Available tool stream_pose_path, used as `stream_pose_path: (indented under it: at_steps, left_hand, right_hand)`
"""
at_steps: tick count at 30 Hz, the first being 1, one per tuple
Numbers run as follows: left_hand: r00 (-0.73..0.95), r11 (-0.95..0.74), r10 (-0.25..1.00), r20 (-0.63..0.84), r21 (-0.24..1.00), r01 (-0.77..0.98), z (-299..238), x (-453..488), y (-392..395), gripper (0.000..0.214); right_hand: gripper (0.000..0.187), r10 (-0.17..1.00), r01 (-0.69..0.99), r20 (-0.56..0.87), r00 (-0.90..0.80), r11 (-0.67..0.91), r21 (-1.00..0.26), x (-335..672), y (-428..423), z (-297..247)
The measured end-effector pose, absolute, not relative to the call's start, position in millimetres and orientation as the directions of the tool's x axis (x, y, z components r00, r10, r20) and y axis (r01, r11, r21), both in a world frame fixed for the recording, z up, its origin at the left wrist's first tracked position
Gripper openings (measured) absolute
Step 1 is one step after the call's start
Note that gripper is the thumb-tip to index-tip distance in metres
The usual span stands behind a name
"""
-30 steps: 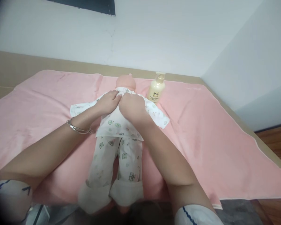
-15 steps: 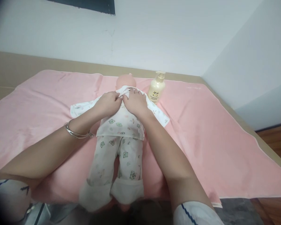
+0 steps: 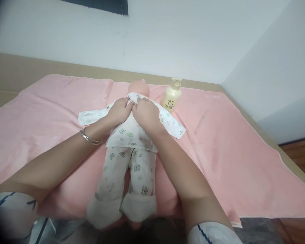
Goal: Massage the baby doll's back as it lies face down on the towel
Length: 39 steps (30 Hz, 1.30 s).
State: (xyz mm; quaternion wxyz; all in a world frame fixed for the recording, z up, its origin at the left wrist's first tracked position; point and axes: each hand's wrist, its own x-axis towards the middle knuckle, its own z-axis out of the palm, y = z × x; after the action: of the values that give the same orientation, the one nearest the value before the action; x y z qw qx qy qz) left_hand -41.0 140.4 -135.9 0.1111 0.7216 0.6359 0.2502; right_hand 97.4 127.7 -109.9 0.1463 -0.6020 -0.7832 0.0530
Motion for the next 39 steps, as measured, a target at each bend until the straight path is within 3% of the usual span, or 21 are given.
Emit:
stream_pose_path:
  at_steps: [3,11,21,26,33,36,39]
  left_hand:
    - [0.061,-0.173,0.970,0.236,0.490,0.854,-140,-42,142,0.053]
    - [0.061,-0.185,0.965,0.255,0.495,0.849,-145,-43,144,0.053]
    - [0.143,-0.212,0.961,0.237,0.302,0.929,-119,-27,117,0.046]
    - [0.147,-0.231,0.961,0.233,0.392,0.890,-122,-29,122,0.041]
    - [0.067,-0.174,0.968,0.243,0.452,0.875,-143,-40,143,0.041]
    - [0.070,-0.184,0.963,0.259,0.447,0.875,-145,-40,142,0.046]
    - [0.079,-0.203,0.956,0.284,0.442,0.874,-140,-36,133,0.048]
  right_hand:
    - [0.056,0.953,0.892,0.179,-0.245,0.294,-0.344,104,138,-114]
    - [0.065,0.955,0.889,0.168,-0.243,0.289,-0.356,106,141,-117]
    - [0.064,0.952,0.888,0.132,-0.277,0.306,-0.344,108,145,-117]
    - [0.066,0.930,0.883,0.077,-0.359,0.365,-0.293,114,143,-111]
    - [0.048,0.948,0.941,0.068,-0.311,0.317,-0.116,103,120,-95]
    - [0.044,0.964,0.949,0.055,-0.262,0.267,-0.167,101,120,-95]
    - [0.053,0.959,0.919,0.060,-0.276,0.282,-0.276,105,130,-102]
